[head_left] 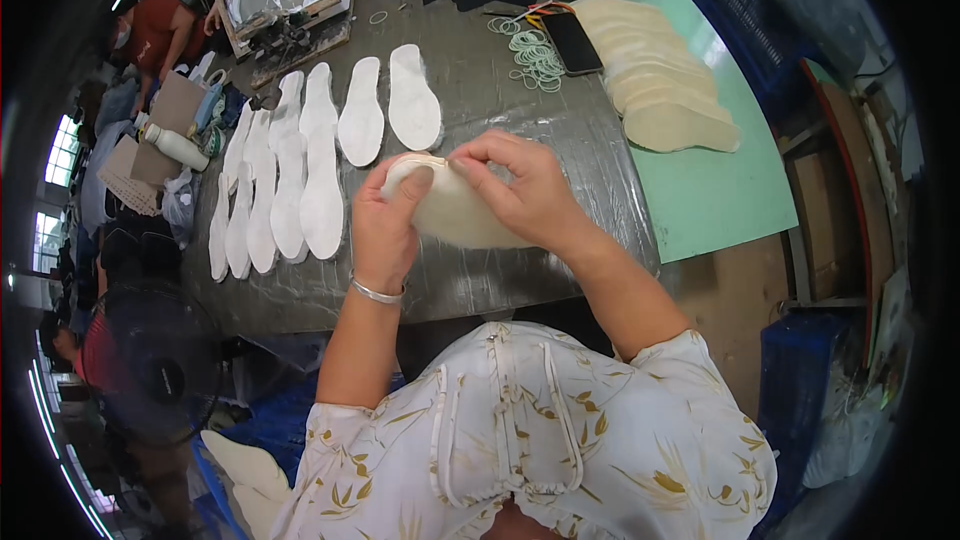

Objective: Manually assembling shoe insoles by aligning and smoothing fluffy lining onto the insole bases.

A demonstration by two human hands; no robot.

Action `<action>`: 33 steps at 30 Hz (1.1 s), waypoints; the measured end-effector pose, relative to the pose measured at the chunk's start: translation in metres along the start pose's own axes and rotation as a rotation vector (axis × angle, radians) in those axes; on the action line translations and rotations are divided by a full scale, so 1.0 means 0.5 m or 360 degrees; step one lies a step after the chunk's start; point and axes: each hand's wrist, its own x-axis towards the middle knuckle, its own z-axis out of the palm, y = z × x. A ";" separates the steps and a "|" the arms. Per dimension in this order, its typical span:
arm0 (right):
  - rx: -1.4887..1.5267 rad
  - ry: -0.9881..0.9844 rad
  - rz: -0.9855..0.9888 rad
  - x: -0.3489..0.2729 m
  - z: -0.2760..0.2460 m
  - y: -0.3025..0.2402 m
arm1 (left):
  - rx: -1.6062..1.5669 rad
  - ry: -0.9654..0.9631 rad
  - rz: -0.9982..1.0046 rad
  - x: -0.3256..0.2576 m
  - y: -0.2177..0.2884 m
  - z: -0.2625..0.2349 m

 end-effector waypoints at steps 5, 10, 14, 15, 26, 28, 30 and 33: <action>0.0499 0.0064 0.0436 -0.025 -0.028 0.022 | -0.0311 0.0225 -0.0082 0.008 -0.019 -0.022; -0.0180 -0.0094 0.0167 -0.058 -0.023 0.039 | -0.0459 0.0252 -0.0092 0.006 -0.052 -0.031; -0.0655 -0.0070 -0.0109 -0.064 -0.022 0.053 | 0.0188 0.0134 0.0267 0.014 -0.072 -0.052; -0.0732 -0.0102 -0.0156 -0.067 -0.022 0.071 | 0.0899 0.0145 0.0658 0.022 -0.082 -0.066; -0.0520 -0.0222 0.0636 -0.145 -0.150 0.146 | 0.1354 -0.0479 0.0153 0.012 -0.132 -0.110; -0.0644 -0.0236 0.0397 -0.164 -0.135 0.153 | 0.1401 -0.0544 0.0220 0.010 -0.133 -0.112; -0.0918 -0.0220 0.0049 -0.170 -0.105 0.138 | 0.1437 -0.0582 0.0228 0.007 -0.132 -0.120; -0.0995 -0.0342 0.0092 -0.178 -0.084 0.142 | 0.1993 -0.0700 0.0555 0.007 -0.109 -0.095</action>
